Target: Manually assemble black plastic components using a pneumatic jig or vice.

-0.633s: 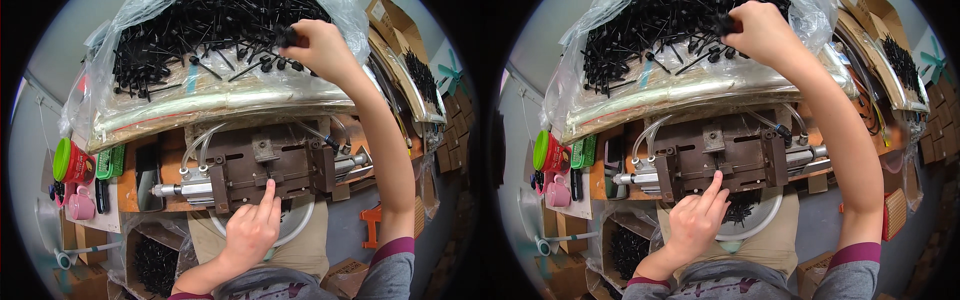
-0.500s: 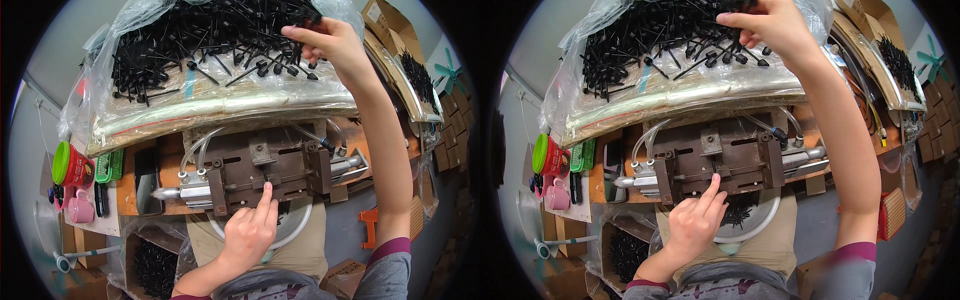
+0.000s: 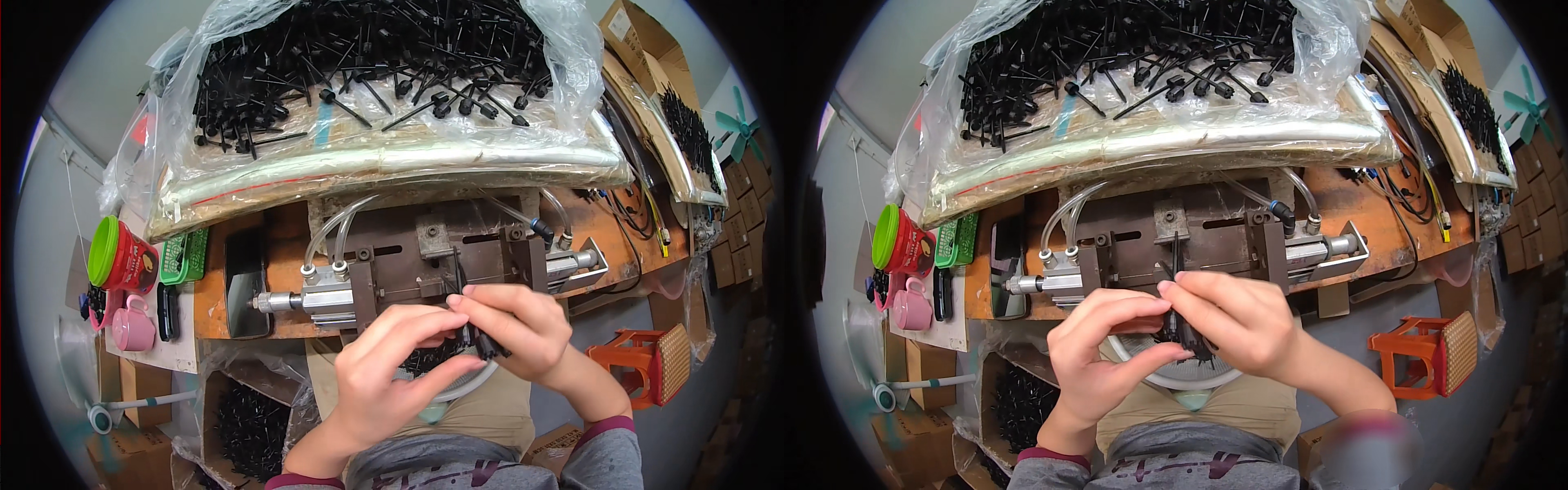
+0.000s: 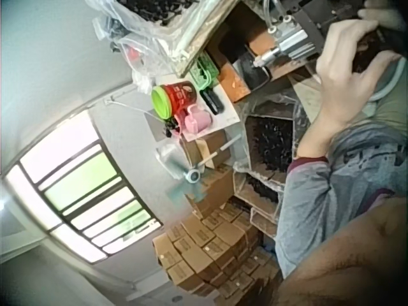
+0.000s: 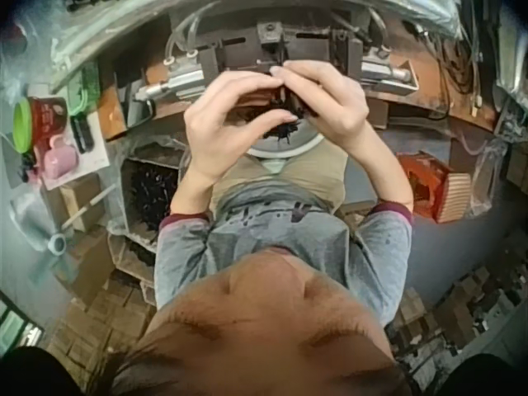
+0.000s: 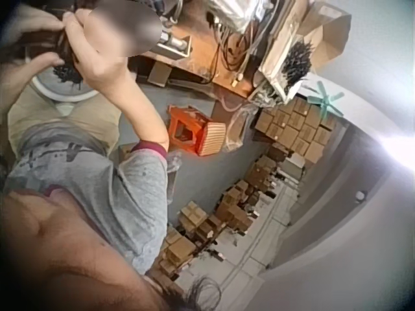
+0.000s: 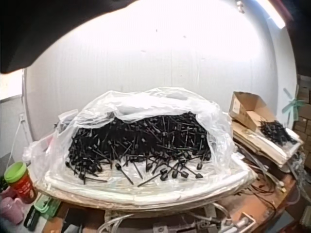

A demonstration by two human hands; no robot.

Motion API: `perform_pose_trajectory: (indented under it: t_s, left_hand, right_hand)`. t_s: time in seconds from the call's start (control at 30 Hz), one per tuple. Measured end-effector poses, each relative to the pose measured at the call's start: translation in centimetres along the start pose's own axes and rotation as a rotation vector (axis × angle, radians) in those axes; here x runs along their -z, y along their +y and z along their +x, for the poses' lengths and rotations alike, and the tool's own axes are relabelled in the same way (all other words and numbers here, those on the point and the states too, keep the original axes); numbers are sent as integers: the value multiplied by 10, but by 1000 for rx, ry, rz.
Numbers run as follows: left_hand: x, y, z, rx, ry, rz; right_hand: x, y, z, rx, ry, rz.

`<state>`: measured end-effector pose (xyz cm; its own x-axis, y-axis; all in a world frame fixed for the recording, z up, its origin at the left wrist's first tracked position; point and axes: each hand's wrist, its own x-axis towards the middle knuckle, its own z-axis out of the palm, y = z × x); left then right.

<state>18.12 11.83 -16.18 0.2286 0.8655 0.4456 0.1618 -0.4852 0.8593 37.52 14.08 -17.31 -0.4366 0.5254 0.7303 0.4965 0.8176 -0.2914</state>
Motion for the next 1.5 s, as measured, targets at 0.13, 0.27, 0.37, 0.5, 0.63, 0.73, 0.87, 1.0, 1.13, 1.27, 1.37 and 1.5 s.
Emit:
perform_pose_trajectory:
  t_s: [0.13,0.27,0.37,0.5,0.63,0.73,0.87,1.0,1.13,1.27,1.37,1.5]
  left_hand:
    - [-2,-8,-16,16,-44,97]
    - [-10,-18,-33,-31,-74,320]
    - [-18,-29,-38,-72,-124,492]
    - [-25,-38,-34,-192,-150,742]
    - [-28,-39,-28,-205,-138,804]
    - [-28,-39,-27,-198,-141,795]
    - [-24,-36,-26,-156,-174,788]
    - [-24,-36,-25,-156,-173,785]
    - [-20,-20,-19,-55,-152,492]
    - [-13,-10,-25,36,-116,82]
    - [-11,-15,-25,-39,-52,145]
    - [-16,-25,-32,-97,-29,415]
  right_hand:
    - [-7,-6,-15,5,-5,-43]
    - [-6,3,-22,-105,116,-105]
    - [-3,2,-24,-206,129,-75]
    - [2,0,-28,-237,108,-58]
    - [1,0,-32,-215,144,1]
    - [-4,1,-38,-194,205,99]
    - [4,1,-36,-198,112,38]
    - [4,1,-38,-183,82,-6]
    - [-3,0,-48,-91,51,-60]
    - [-13,-3,-47,23,44,-125]
    - [-10,-6,-41,-12,34,-138]
    - [-2,-5,-41,-117,81,-94]
